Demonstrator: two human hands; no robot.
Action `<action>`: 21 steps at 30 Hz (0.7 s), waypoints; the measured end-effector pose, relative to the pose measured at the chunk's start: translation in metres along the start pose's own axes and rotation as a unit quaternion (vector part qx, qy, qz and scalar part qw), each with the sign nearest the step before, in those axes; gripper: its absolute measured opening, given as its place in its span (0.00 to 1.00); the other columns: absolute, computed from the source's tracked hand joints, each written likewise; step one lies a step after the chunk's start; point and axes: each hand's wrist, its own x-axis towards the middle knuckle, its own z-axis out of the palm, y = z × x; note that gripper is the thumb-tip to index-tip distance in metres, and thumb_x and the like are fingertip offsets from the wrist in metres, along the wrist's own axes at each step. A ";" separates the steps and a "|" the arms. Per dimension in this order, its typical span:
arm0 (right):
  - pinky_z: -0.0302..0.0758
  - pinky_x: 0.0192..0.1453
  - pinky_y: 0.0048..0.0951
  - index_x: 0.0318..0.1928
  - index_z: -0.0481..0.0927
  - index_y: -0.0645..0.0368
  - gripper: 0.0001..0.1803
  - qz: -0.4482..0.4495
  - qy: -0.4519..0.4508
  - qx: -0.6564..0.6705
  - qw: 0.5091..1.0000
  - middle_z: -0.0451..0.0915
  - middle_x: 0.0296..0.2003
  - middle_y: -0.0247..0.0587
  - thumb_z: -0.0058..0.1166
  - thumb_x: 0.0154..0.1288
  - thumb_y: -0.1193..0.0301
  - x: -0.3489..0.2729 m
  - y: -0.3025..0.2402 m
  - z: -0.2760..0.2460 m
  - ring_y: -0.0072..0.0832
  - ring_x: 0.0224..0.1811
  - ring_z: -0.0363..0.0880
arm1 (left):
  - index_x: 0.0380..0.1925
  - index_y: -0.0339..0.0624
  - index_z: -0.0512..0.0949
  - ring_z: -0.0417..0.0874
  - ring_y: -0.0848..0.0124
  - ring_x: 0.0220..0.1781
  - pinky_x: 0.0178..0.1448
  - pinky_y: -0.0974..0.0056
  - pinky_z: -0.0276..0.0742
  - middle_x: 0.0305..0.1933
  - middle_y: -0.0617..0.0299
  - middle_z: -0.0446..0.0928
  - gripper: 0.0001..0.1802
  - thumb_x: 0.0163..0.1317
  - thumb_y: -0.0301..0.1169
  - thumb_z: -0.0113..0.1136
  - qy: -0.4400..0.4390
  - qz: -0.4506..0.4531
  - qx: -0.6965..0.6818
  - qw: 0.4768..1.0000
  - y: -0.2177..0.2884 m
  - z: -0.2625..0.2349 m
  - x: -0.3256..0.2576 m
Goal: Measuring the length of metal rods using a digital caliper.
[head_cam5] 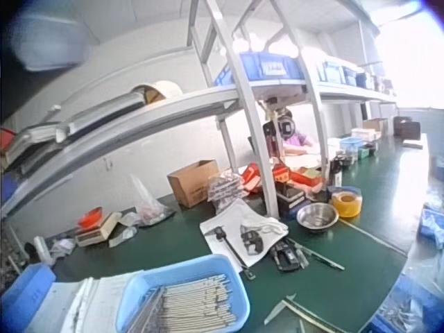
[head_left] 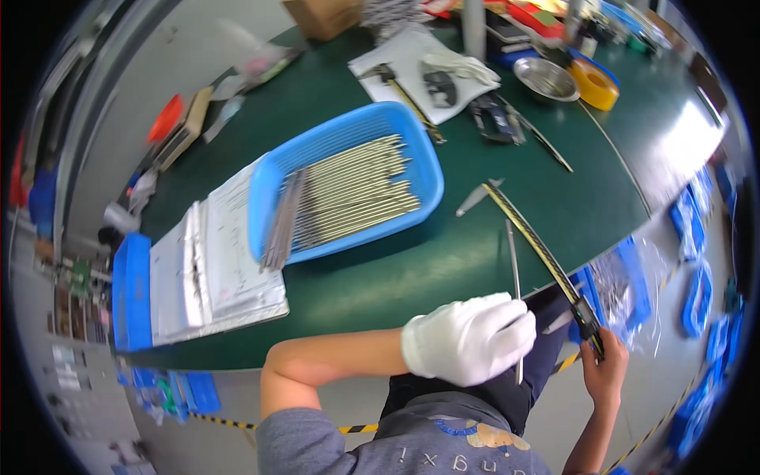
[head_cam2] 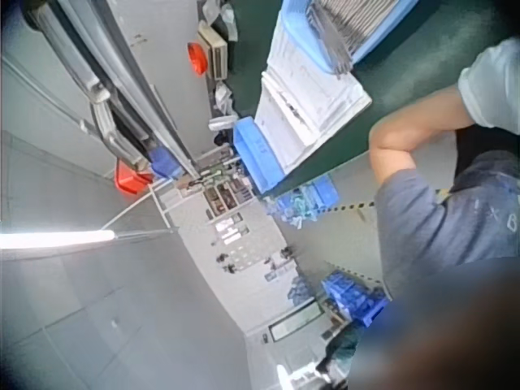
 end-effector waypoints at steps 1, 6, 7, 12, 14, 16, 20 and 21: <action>0.68 0.28 0.31 0.41 0.74 0.67 0.15 0.021 -0.002 0.006 1.000 0.74 0.25 0.47 0.60 0.51 0.78 0.002 -0.002 0.001 0.34 0.22 0.72 | 0.32 0.41 0.79 0.81 0.62 0.35 0.34 0.67 0.80 0.37 0.56 0.77 0.12 0.43 0.28 0.62 0.014 -0.052 -0.012 0.998 0.006 -0.021 -0.003; 0.65 0.29 0.32 0.40 0.74 0.68 0.14 0.047 -0.001 0.007 0.999 0.71 0.24 0.47 0.58 0.52 0.77 0.004 -0.003 -0.001 0.37 0.24 0.68 | 0.30 0.50 0.81 0.82 0.63 0.32 0.29 0.67 0.76 0.36 0.60 0.80 0.10 0.48 0.24 0.55 0.006 -0.258 0.044 0.965 -0.016 -0.118 -0.039; 0.65 0.29 0.32 0.40 0.74 0.68 0.14 0.046 0.001 0.006 0.999 0.71 0.24 0.47 0.58 0.52 0.77 0.005 -0.003 0.000 0.37 0.24 0.68 | 0.39 0.48 0.81 0.84 0.64 0.36 0.31 0.67 0.80 0.44 0.58 0.80 0.18 0.44 0.23 0.58 -0.012 -0.116 0.271 0.955 -0.037 -0.132 -0.051; 0.65 0.30 0.33 0.40 0.74 0.68 0.15 0.021 0.006 0.000 1.000 0.71 0.24 0.47 0.59 0.52 0.76 0.010 0.000 0.001 0.36 0.24 0.68 | 0.30 0.47 0.82 0.83 0.64 0.33 0.35 0.66 0.80 0.38 0.64 0.81 0.16 0.43 0.15 0.55 -0.052 -0.207 0.304 0.928 -0.077 -0.164 -0.098; 0.65 0.30 0.33 0.40 0.74 0.68 0.15 0.028 0.008 0.003 1.000 0.71 0.24 0.47 0.59 0.51 0.76 0.009 0.000 0.002 0.36 0.24 0.68 | 0.29 0.47 0.82 0.82 0.63 0.36 0.39 0.65 0.79 0.39 0.64 0.81 0.14 0.45 0.16 0.54 -0.088 -0.235 0.281 0.926 -0.080 -0.167 -0.112; 0.65 0.31 0.33 0.40 0.74 0.68 0.15 0.033 0.007 0.007 0.999 0.71 0.24 0.47 0.59 0.51 0.76 0.008 0.002 0.003 0.36 0.24 0.68 | 0.29 0.46 0.82 0.82 0.62 0.39 0.43 0.64 0.79 0.40 0.63 0.81 0.13 0.46 0.17 0.53 -0.126 -0.267 0.258 0.920 -0.080 -0.172 -0.118; 0.68 0.29 0.29 0.40 0.74 0.67 0.14 0.013 0.008 -0.019 1.000 0.73 0.24 0.45 0.61 0.51 0.78 0.008 0.002 0.000 0.31 0.22 0.70 | 0.29 0.42 0.82 0.80 0.59 0.45 0.52 0.61 0.75 0.41 0.58 0.80 0.12 0.49 0.18 0.50 -0.167 -0.391 0.173 0.888 -0.081 -0.187 -0.118; 0.68 0.29 0.29 0.39 0.74 0.67 0.14 0.013 0.006 -0.020 1.000 0.73 0.24 0.45 0.61 0.51 0.78 0.008 0.002 0.000 0.31 0.22 0.70 | 0.30 0.40 0.82 0.79 0.57 0.45 0.54 0.60 0.74 0.41 0.56 0.80 0.13 0.50 0.19 0.49 -0.178 -0.440 0.143 0.869 -0.082 -0.192 -0.117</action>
